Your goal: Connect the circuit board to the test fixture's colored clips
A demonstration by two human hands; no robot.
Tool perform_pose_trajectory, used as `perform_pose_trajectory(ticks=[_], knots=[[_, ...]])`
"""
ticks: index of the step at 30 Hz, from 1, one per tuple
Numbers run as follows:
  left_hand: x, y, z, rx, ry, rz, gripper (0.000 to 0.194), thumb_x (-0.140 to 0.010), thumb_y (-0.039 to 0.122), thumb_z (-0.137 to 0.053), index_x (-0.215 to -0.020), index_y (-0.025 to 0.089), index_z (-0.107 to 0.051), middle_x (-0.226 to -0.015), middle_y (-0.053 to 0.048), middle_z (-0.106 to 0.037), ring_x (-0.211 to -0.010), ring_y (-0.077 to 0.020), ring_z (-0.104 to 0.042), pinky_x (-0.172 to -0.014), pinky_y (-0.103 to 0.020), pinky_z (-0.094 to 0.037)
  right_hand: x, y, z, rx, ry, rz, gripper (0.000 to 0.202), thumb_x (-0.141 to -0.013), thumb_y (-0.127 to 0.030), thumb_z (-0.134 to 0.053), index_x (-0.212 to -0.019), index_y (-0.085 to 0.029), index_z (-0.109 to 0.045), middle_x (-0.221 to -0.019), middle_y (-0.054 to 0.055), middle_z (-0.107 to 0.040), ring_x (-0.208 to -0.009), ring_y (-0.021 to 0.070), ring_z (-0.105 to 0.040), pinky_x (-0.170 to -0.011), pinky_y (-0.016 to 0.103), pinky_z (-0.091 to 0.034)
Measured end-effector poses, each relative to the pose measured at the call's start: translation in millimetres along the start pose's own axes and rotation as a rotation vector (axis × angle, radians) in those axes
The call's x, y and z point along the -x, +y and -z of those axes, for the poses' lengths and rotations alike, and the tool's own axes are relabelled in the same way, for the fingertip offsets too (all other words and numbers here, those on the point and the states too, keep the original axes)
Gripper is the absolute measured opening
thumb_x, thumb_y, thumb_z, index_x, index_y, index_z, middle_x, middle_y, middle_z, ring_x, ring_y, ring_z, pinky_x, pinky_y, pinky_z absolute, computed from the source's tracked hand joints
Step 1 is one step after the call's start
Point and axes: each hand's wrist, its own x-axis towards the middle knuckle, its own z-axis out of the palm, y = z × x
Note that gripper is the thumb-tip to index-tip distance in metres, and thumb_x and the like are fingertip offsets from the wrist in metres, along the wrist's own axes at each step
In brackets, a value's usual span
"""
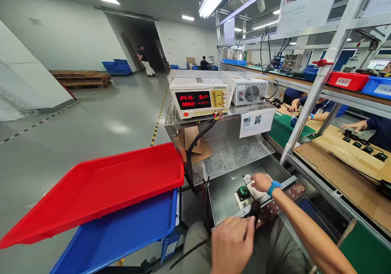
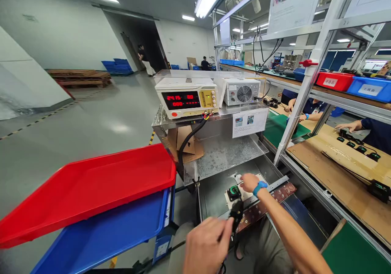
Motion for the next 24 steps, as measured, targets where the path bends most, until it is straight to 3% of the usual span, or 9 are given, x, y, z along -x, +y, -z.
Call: perform_pose_trajectory(ticks=[3,7,9,11,13,15,17,19,24], knots=[[-6,28,-54.0,0.004,-0.067,-0.342,0.032,-0.09,0.023,-0.055,-0.059,0.023,-0.063,-0.048,-0.004,-0.061,-0.046,-0.0186,-0.057,-0.045,-0.035,-0.032,36,-9,20,-0.282,-0.119,0.168,0.034,-0.096,-0.043,-0.057,-0.109,-0.016,-0.072,-0.099,0.009,-0.074,-0.091,0.0199,-0.067,-0.074,0.024,-0.049],[19,52,-142.1,0.233,-0.241,-0.657,0.024,-0.074,0.021,-0.064,-0.05,0.021,-0.06,-0.042,-0.004,-0.058,-0.038,-0.0169,-0.047,-0.04,-0.035,-0.025,85,-39,10,-0.999,-0.59,0.274,0.06,-0.089,-0.07,-0.054,-0.11,-0.015,-0.066,-0.067,-0.002,-0.062,-0.05,0.0084,-0.049,-0.048,0.018,-0.038],[38,54,-162.9,0.326,-0.231,-0.755,0.026,-0.077,0.027,-0.063,-0.051,0.023,-0.06,-0.045,-0.004,-0.06,-0.044,-0.0177,-0.052,-0.043,-0.034,-0.031,101,-44,1,-1.161,-0.53,0.21,0.064,-0.085,-0.076,-0.056,-0.102,-0.015,-0.064,-0.054,-0.008,-0.047,-0.042,0.0055,-0.033,-0.041,0.017,-0.027],[56,50,-158.9,0.45,-0.103,-0.737,0.036,-0.087,0.034,-0.054,-0.054,0.025,-0.062,-0.045,-0.004,-0.059,-0.048,-0.0181,-0.056,-0.047,-0.033,-0.038,112,-39,-8,-1.255,-0.343,0.15,0.065,-0.084,-0.078,-0.055,-0.096,-0.014,-0.063,-0.05,-0.01,-0.036,-0.041,0.0055,-0.025,-0.04,0.018,-0.02],[68,39,-135.1,0.585,0.109,-0.515,0.044,-0.095,0.035,-0.043,-0.055,0.026,-0.061,-0.044,-0.003,-0.056,-0.048,-0.0171,-0.056,-0.051,-0.032,-0.042,124,-29,-16,-1.309,-0.219,0.121,0.064,-0.087,-0.077,-0.053,-0.094,-0.014,-0.063,-0.05,-0.01,-0.034,-0.043,0.0059,-0.024,-0.042,0.019,-0.018],[71,25,-103.4,0.654,0.261,-0.06,0.041,-0.096,0.031,-0.042,-0.061,0.025,-0.063,-0.052,-0.003,-0.061,-0.053,-0.0166,-0.06,-0.057,-0.031,-0.048,137,-21,-26,-1.327,-0.167,0.107,0.062,-0.089,-0.075,-0.052,-0.092,-0.014,-0.063,-0.052,-0.009,-0.036,-0.045,0.0064,-0.025,-0.044,0.02,-0.019],[67,10,-76.4,0.693,0.281,0.434,0.025,-0.093,0.036,-0.053,-0.081,0.022,-0.069,-0.073,-0.005,-0.072,-0.067,-0.0187,-0.068,-0.065,-0.031,-0.055,151,-18,-36,-1.324,-0.144,0.09,0.061,-0.089,-0.074,-0.051,-0.09,-0.015,-0.061,-0.054,-0.008,-0.037,-0.047,0.0073,-0.027,-0.046,0.021,-0.02],[62,-1,-61.0,0.735,0.21,0.758,0.032,-0.087,0.047,-0.064,-0.101,0.019,-0.07,-0.091,-0.009,-0.076,-0.081,-0.022,-0.072,-0.074,-0.033,-0.059,164,-20,-46,-1.301,-0.129,0.078,0.059,-0.091,-0.073,-0.049,-0.086,-0.015,-0.059,-0.055,-0.007,-0.04,-0.049,0.0083,-0.031,-0.048,0.021,-0.023],[64,-7,-60.1,0.681,0.089,0.837,0.044,-0.082,0.059,-0.065,-0.098,0.019,-0.072,-0.094,-0.011,-0.076,-0.087,-0.0242,-0.072,-0.082,-0.037,-0.058,187,-30,-66,-1.151,-0.019,0.044,0.047,-0.097,-0.062,-0.049,-0.097,-0.018,-0.062,-0.069,-0.001,-0.056,-0.056,0.0116,-0.045,-0.053,0.022,-0.036]])
